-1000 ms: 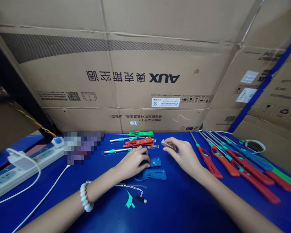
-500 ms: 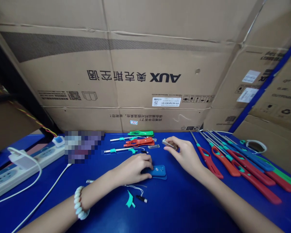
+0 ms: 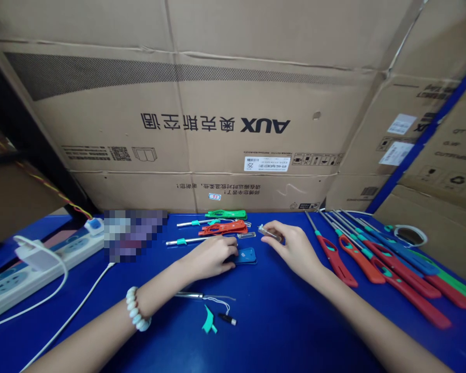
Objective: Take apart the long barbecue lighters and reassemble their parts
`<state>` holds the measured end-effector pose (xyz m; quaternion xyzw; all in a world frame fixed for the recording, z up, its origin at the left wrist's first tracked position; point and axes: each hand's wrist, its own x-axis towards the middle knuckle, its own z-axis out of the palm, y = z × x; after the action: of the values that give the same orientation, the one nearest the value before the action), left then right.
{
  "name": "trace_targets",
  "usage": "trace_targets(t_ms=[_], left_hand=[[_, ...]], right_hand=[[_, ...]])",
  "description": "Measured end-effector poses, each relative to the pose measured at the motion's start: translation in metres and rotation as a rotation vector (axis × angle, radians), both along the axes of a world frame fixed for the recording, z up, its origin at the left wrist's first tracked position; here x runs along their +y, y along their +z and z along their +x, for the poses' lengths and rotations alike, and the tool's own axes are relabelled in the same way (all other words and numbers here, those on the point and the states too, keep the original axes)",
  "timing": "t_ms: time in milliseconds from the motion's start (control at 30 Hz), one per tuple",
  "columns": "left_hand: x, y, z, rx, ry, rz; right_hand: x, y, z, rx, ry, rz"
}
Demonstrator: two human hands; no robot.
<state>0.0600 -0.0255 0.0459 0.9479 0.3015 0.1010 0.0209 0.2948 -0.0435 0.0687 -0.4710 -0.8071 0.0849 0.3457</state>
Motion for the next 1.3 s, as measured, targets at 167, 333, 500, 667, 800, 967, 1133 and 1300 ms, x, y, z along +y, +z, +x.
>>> trace_targets(t_ms=[167,333,500,667,800,967,1133,1300], left_hand=[[0.012,-0.002,-0.003,-0.022,0.042,0.055],[0.014,-0.005,-0.003,-0.072,0.053,0.085],[-0.001,0.007,-0.012,-0.091,0.056,0.061],[-0.030,0.025,-0.040,-0.019,0.055,-0.241],[-0.045,0.025,-0.067,-0.010,0.136,-0.374],[-0.045,0.012,-0.079,-0.018,0.214,-0.435],[-0.035,-0.009,-0.076,-0.122,0.261,-0.216],[-0.032,-0.018,-0.075,-0.149,0.260,0.043]], right_hand=[[0.006,-0.006,-0.001,-0.073,0.016,-0.033],[0.004,-0.013,-0.004,-0.201,0.072,-0.043],[-0.006,-0.021,-0.018,-0.403,0.136,0.046],[-0.012,-0.031,-0.031,-0.600,0.158,0.229],[-0.008,-0.041,-0.034,-0.666,0.133,0.339],[-0.006,-0.041,-0.032,-0.685,0.124,0.364],[-0.013,-0.023,-0.029,-0.604,0.099,0.362],[-0.016,-0.012,-0.024,-0.567,0.065,0.358]])
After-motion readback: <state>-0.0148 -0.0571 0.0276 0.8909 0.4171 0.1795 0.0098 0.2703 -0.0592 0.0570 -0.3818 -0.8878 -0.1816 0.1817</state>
